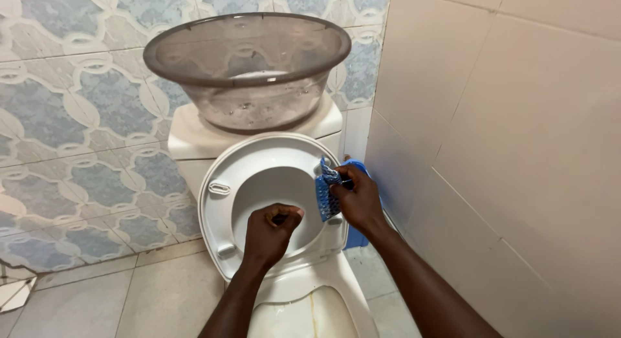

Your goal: The person scrubs the toilet seat and rim with a blue sponge, repeatedly dipping the sponge into soapy water in a basin placed on the tank. The person wipes the underside and top of the seat, then scrubs the rim and interior of the bowl.

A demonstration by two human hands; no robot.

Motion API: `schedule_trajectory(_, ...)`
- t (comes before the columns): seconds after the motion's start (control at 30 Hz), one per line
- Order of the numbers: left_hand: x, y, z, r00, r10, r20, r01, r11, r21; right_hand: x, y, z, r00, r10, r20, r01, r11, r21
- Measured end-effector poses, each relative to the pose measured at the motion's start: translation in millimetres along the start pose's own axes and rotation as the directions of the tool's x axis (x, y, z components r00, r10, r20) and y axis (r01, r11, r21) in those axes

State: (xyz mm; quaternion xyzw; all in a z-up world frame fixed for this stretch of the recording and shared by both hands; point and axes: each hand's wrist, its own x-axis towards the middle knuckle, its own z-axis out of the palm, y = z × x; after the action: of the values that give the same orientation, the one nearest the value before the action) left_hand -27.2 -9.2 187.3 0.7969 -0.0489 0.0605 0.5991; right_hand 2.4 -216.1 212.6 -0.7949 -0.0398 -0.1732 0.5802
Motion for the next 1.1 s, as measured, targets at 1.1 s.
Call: schedule_trajectory(1.1, -35.0, 373.4, -53.4, 0.943, -0.331, 0.009, 0.268, 0.748, -0.607, 20.6, -307.2, -111.7, 0.908, 0.365, 0.204, -0.415, 0.845, 0.336)
